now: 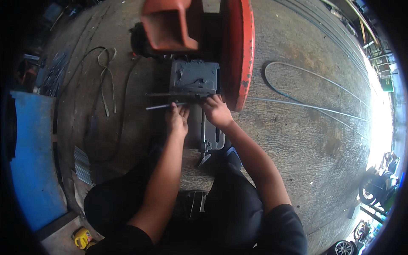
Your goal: Cutting metal rods using a circular saw.
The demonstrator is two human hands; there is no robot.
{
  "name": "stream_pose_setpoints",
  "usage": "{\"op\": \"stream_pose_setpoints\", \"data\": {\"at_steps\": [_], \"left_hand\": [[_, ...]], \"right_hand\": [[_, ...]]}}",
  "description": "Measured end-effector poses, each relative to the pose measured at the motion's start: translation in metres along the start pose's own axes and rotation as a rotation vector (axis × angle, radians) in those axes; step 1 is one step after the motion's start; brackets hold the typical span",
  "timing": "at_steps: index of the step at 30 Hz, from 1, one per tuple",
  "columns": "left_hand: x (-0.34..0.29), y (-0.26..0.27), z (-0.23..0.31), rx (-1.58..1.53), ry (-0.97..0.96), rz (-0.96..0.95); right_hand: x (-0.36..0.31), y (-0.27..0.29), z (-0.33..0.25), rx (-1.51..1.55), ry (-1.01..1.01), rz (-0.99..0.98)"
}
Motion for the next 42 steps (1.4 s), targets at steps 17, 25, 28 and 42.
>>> {"op": "stream_pose_setpoints", "data": {"at_steps": [17,25,28,42], "left_hand": [[0.049,0.012,0.030,0.137,-0.061,0.116],[0.072,0.033,0.042,0.245,-0.020,0.119],[0.079,0.043,0.038,0.214,0.015,0.152],[0.093,0.052,0.036,0.241,0.065,0.214]], "right_hand": [[-0.121,0.009,0.194,1.380,-1.260,0.783],[-0.108,0.020,0.180,1.316,-1.281,0.785],[-0.109,0.019,0.180,1.321,-1.271,0.722],[-0.108,0.005,0.180,1.295,-1.164,0.748]]}}
Point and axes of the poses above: each hand's wrist, its own x-axis towards the middle knuckle, its own y-axis out of the back of the hand, z = x × y, the point moved 1 cm from there along x, towards the middle knuckle, and after that the axes turned 9 degrees about -z, right-handed, at the moved point
